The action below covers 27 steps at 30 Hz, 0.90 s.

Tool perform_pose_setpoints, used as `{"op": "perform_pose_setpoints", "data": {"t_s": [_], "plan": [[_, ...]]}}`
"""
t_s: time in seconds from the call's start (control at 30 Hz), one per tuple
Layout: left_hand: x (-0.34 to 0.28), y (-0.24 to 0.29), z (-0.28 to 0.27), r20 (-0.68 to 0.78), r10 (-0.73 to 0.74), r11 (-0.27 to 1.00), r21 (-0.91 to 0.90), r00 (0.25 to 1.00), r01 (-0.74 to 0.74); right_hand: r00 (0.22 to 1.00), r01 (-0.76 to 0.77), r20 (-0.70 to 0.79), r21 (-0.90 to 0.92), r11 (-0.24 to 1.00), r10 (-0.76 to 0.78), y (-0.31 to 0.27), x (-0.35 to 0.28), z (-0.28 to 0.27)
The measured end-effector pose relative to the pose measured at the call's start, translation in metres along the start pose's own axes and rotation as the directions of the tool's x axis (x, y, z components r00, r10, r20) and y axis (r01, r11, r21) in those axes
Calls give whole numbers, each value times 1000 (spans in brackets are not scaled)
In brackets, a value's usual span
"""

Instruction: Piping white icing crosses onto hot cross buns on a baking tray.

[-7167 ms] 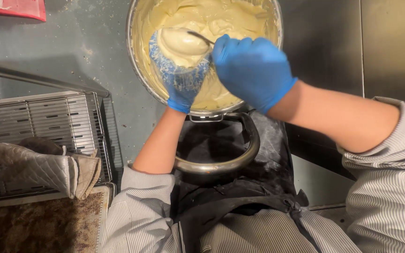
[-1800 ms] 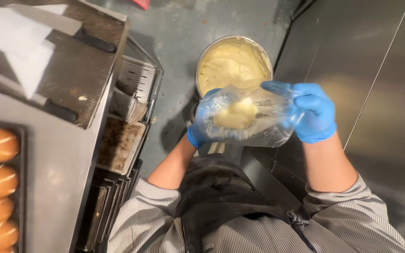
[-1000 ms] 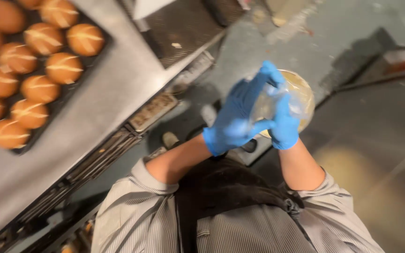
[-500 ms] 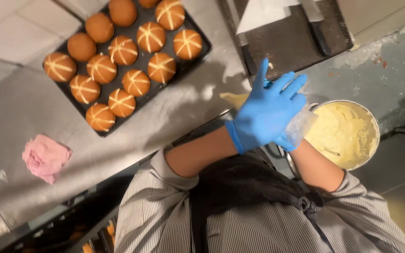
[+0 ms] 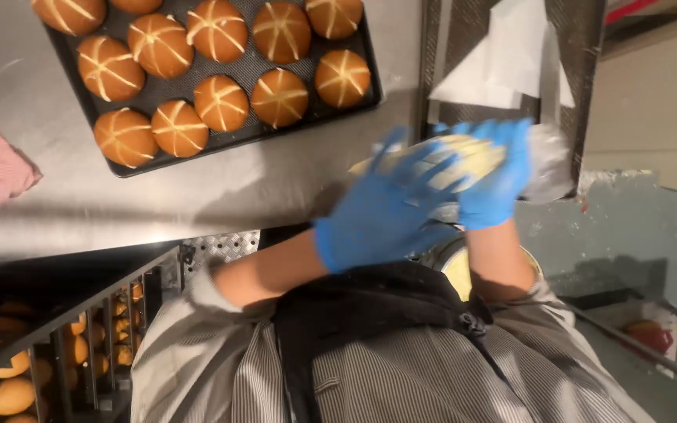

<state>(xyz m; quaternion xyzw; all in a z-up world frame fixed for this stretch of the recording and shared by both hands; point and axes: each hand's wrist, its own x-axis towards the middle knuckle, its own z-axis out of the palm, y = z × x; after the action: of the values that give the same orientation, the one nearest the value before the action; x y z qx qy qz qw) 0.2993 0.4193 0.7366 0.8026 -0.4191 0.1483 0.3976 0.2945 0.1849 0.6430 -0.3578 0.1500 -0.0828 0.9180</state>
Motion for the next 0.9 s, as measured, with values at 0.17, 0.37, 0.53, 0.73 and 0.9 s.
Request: {"op": "perform_pose_setpoints", "data": {"t_s": [0.17,0.37,0.53,0.73,0.9], "plan": [[-48,-80,-84,-78,-379,925,-26,922,378,978,82,193,13,997,-83,-49,49,40],[-86,-241,-123,-169,-524,828,126,835,546,966,127,165,374,919,-201,-13,101,-104],[-94,-410,-127,36,-573,746,437,819,503,868,467,201,-26,884,-453,-21,112,-161],[-80,-502,-121,152,-678,632,620,719,465,900,434,-75,239,869,-429,-49,73,-86],[-25,-471,-116,235,-786,577,613,572,540,689,654,248,-617,437,-681,-54,44,-4]]}}
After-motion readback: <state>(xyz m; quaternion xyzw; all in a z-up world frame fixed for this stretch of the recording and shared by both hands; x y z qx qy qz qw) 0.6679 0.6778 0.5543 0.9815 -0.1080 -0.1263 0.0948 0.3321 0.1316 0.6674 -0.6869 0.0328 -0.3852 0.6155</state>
